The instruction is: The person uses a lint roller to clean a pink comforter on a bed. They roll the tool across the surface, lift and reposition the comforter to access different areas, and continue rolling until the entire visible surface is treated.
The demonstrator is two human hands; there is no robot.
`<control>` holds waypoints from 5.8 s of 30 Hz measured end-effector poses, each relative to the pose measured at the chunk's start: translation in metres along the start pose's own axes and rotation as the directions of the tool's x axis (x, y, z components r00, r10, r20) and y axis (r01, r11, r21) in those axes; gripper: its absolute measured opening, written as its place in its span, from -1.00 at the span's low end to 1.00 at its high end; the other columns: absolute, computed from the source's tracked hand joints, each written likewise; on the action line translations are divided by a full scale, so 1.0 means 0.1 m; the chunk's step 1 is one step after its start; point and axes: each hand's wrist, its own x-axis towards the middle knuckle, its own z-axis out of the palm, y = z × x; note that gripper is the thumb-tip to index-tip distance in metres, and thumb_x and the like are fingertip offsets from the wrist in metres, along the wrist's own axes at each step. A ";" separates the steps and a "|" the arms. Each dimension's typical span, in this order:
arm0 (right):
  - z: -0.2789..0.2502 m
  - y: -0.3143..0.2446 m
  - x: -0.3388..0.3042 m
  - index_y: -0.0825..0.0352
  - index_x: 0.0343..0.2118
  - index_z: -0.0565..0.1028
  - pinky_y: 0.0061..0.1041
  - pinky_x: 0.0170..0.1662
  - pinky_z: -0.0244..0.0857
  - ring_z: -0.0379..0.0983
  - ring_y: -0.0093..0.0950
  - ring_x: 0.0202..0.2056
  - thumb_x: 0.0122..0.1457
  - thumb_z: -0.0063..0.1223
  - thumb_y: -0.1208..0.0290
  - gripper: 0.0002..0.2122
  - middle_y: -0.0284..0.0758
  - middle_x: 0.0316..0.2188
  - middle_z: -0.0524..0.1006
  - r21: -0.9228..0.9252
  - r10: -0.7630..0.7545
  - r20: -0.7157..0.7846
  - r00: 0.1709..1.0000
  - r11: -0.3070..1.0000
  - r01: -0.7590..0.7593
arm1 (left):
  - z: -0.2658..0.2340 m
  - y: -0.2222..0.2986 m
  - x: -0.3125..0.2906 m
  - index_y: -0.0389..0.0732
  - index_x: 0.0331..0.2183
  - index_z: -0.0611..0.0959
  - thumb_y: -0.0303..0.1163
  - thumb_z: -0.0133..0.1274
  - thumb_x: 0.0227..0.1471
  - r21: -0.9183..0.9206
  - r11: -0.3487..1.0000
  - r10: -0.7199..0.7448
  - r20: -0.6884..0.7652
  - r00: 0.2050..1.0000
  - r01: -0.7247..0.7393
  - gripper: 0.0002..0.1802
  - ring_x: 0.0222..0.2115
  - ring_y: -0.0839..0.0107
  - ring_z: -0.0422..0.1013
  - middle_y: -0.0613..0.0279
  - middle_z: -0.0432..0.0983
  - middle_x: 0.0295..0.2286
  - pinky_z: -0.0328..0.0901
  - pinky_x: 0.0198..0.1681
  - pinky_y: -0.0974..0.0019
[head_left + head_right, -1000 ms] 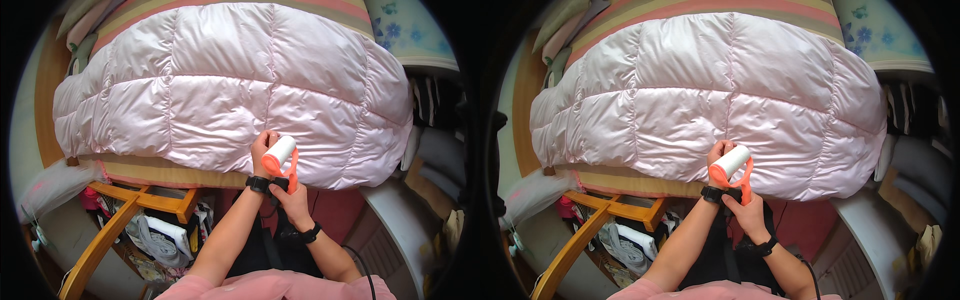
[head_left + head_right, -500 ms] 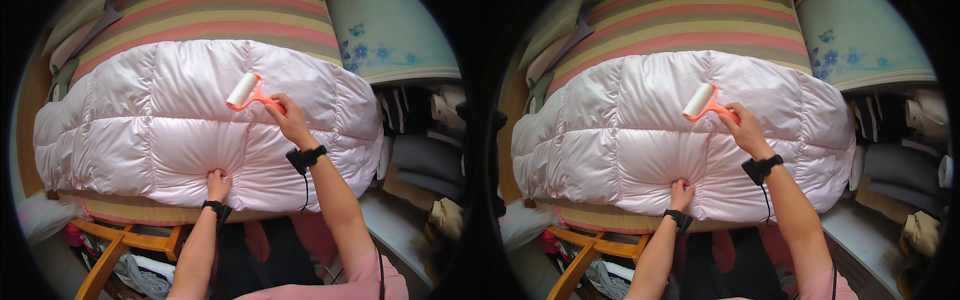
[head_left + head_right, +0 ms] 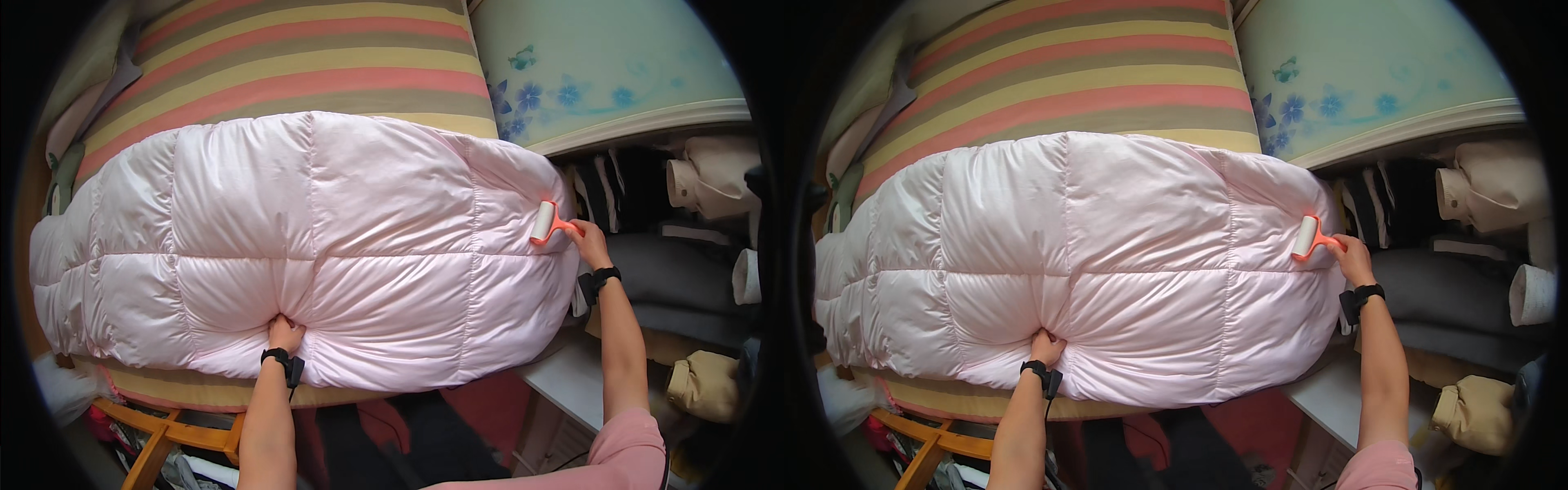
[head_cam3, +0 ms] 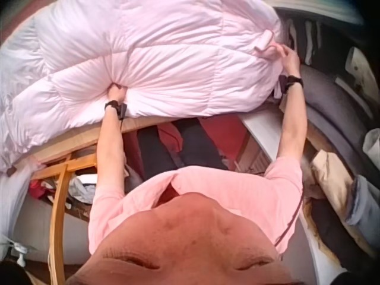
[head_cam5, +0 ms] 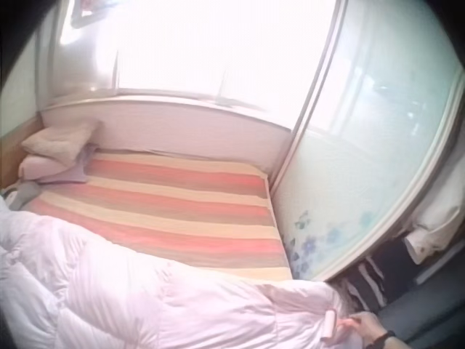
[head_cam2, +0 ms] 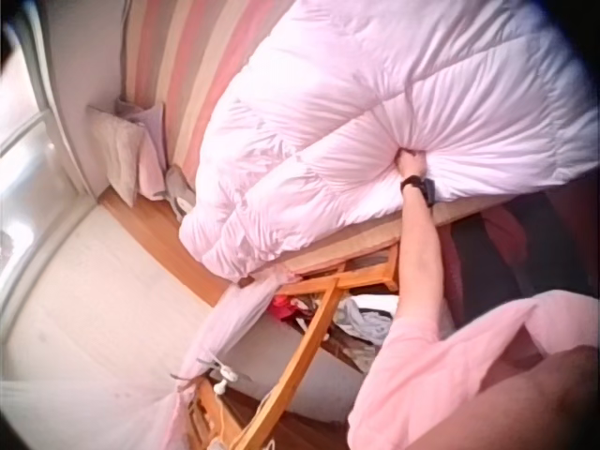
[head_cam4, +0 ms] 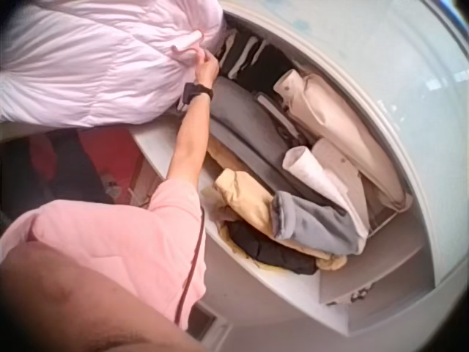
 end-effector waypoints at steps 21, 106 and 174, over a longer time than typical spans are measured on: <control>-0.08 1.76 0.35 0.43 0.01 0.57 -0.44 -0.03 0.39 0.57 -0.35 -0.17 0.30 0.17 0.34 -0.69 -0.15 -0.22 0.65 0.131 0.142 -0.160 0.977 0.984 -0.122 | 0.00 -0.24 0.13 -0.42 -0.10 0.53 -0.27 0.42 -0.18 -0.058 0.996 -0.070 -0.090 0.993 0.065 -0.35 -0.19 0.02 0.51 -0.07 0.57 -0.20 0.38 -0.03 0.10; 4.78 -9.87 -1.45 0.41 0.10 0.51 -0.66 -0.38 0.22 0.28 -0.72 -0.47 0.43 0.00 0.25 -0.65 -0.54 -0.44 0.45 0.809 -0.808 0.237 0.539 0.471 0.351 | -1.79 -4.27 0.55 -0.17 0.07 0.56 0.09 -0.06 0.27 -0.780 -0.578 -0.505 0.114 0.855 -0.238 -0.41 -0.21 0.24 0.51 0.18 0.56 -0.11 0.43 -0.14 0.18; 0.76 -1.02 -3.24 0.38 -0.03 0.55 -0.64 -0.36 0.23 0.29 -0.72 -0.43 0.37 0.10 0.06 -0.59 -0.55 -0.44 0.43 0.747 -0.010 0.589 0.808 0.390 -0.539 | 0.77 0.82 -2.49 -0.23 -0.14 0.57 -0.38 0.24 0.14 -0.594 0.761 0.342 0.024 0.939 -0.262 -0.73 -0.18 0.29 0.44 0.13 0.44 -0.04 0.31 -0.05 0.26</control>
